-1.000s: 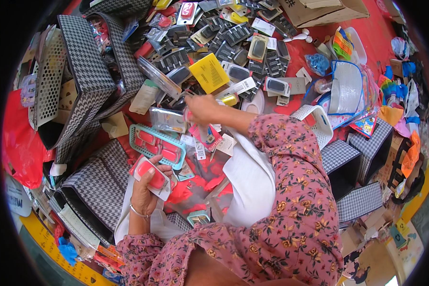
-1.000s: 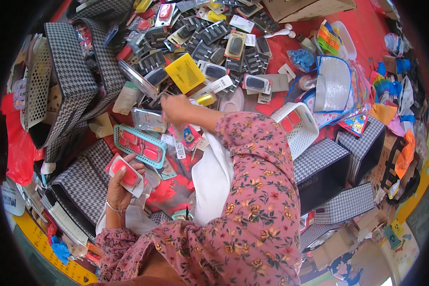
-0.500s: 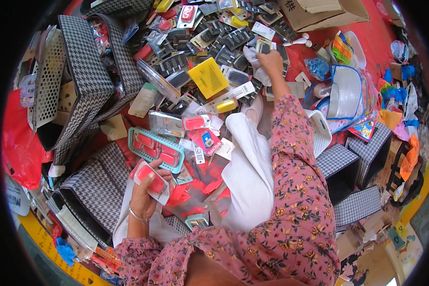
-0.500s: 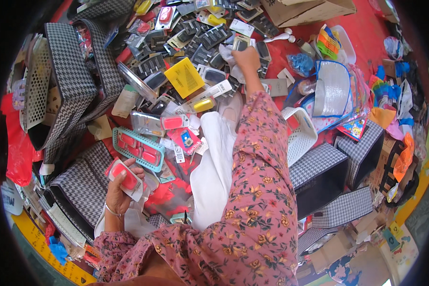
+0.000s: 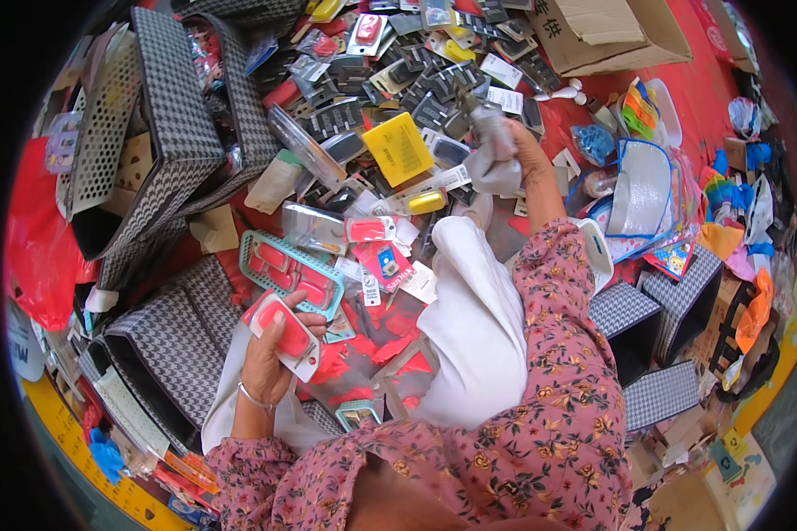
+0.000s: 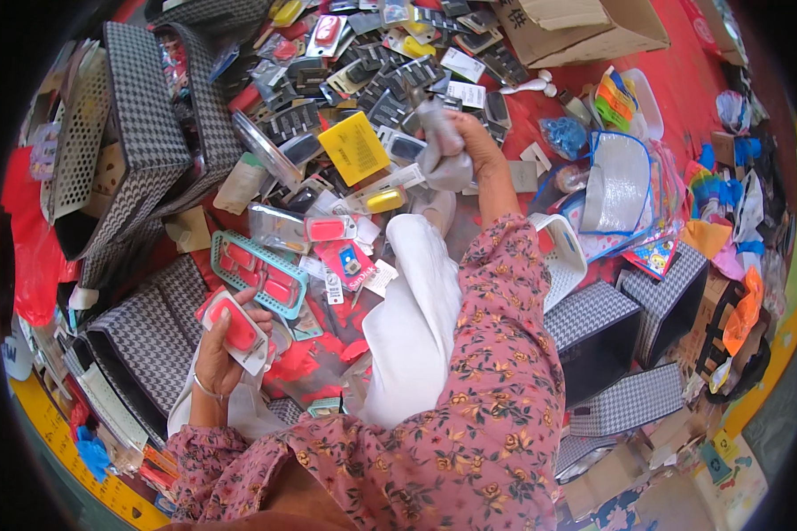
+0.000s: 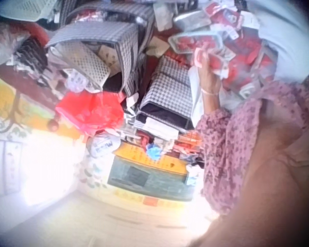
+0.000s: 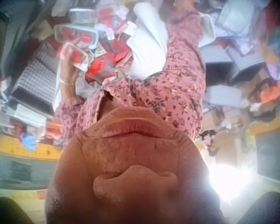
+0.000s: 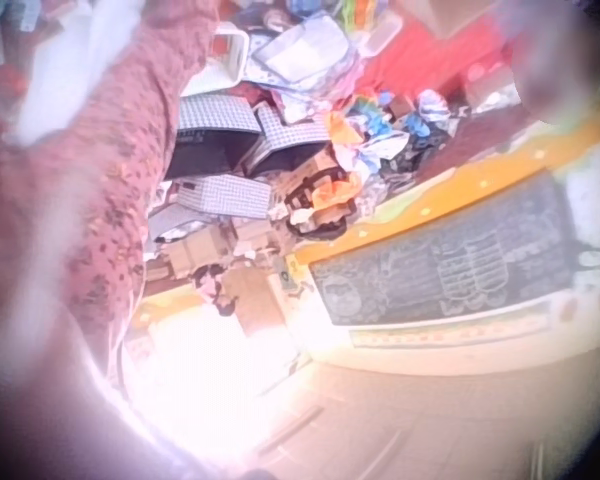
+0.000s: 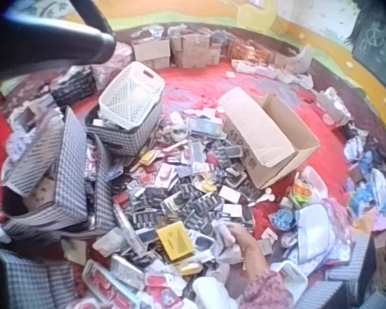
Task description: The person sorts through a pile of small packaged electronic components, picking them up individually, wiping some with a cloth, and placing them into different plastic baskets and boxes.
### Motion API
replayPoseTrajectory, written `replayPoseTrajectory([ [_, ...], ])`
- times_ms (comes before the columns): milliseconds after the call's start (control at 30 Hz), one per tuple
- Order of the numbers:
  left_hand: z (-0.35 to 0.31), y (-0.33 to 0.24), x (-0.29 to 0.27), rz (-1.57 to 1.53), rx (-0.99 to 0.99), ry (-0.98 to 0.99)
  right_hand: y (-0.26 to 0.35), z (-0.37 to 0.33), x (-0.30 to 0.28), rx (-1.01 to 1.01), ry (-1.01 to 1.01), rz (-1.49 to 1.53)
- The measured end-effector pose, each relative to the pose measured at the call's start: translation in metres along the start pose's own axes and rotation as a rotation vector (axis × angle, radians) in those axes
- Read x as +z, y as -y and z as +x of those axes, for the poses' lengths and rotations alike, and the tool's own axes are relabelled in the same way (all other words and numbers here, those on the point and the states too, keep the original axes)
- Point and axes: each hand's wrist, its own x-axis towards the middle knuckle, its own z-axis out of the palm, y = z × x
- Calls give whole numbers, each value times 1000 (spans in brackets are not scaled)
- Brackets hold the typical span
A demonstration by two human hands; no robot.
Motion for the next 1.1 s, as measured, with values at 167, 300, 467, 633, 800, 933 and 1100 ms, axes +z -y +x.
replayPoseTrajectory([
  [167, -10, -17, 14, -121, 161, 37, -5, -15, 18, 4, -270, -1412],
  [300, -22, -38, 9, -371, 278, 237, 40, -39, 50, -83, -227, -953],
  [467, 1, -46, -14, -544, 349, 506, 131, -86, 143, -98, -281, -165],
  [633, 13, -44, -35, -411, 464, 600, 168, -151, 278, -408, -53, -407],
  [800, 3, -32, -17, -210, 633, 677, 113, -188, 358, -1160, 6, -920],
  [933, 50, -7, -51, -41, 1012, 622, 67, -190, 402, -1307, -9, -1117],
  [1100, -10, -34, -24, -178, 308, 589, 90, -165, 370, -1043, -229, -1192],
])
